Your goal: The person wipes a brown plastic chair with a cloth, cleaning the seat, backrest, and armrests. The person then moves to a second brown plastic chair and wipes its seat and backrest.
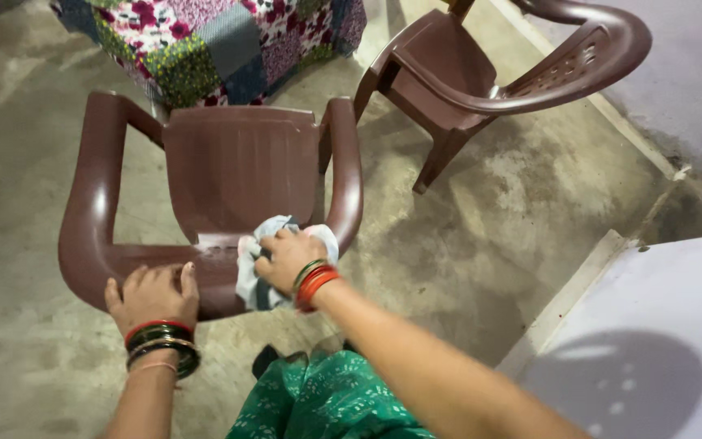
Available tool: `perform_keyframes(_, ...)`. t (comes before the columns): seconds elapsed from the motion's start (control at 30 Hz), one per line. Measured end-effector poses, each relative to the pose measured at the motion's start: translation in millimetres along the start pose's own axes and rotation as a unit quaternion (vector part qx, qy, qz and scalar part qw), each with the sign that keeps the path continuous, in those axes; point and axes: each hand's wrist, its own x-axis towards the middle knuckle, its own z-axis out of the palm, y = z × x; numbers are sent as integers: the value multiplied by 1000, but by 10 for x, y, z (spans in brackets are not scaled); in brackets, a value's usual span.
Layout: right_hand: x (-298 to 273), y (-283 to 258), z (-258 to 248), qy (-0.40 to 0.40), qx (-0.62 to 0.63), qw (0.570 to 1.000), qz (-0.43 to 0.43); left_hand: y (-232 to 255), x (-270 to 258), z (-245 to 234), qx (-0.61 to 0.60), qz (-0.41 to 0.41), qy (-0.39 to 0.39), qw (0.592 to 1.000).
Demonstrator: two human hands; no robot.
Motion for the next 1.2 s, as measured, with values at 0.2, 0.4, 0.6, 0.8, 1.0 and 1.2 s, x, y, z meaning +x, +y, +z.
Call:
perform_keyframes(0.2, 202, -282, 14, -46, 119, 991, -28, 326, 234, -59, -61, -115, -126, 983)
perform_keyframes(0.4, 474, 455, -741, 6, 229, 973, 20, 1201, 659, -12, -224, -77, -43, 970)
perform_keyframes(0.6, 213, 1772, -1577, 127, 257, 958, -9, 2768, 854, 24, -282, 17, 15, 959)
perform_keyframes(0.8, 76, 2988, -2310, 203, 172, 964, 11, 4273, 964, 321, -287, 198, 78, 934)
perform_keyframes(1.0, 38, 3799, -2590, 210, 142, 965, 66, 5342, 986, 492, -327, 90, -69, 938)
perform_keyframes(1.2, 329, 4587, -2712, 263, 45, 960, 78, 6127, 1465, 1134, -328, 181, 3, 927)
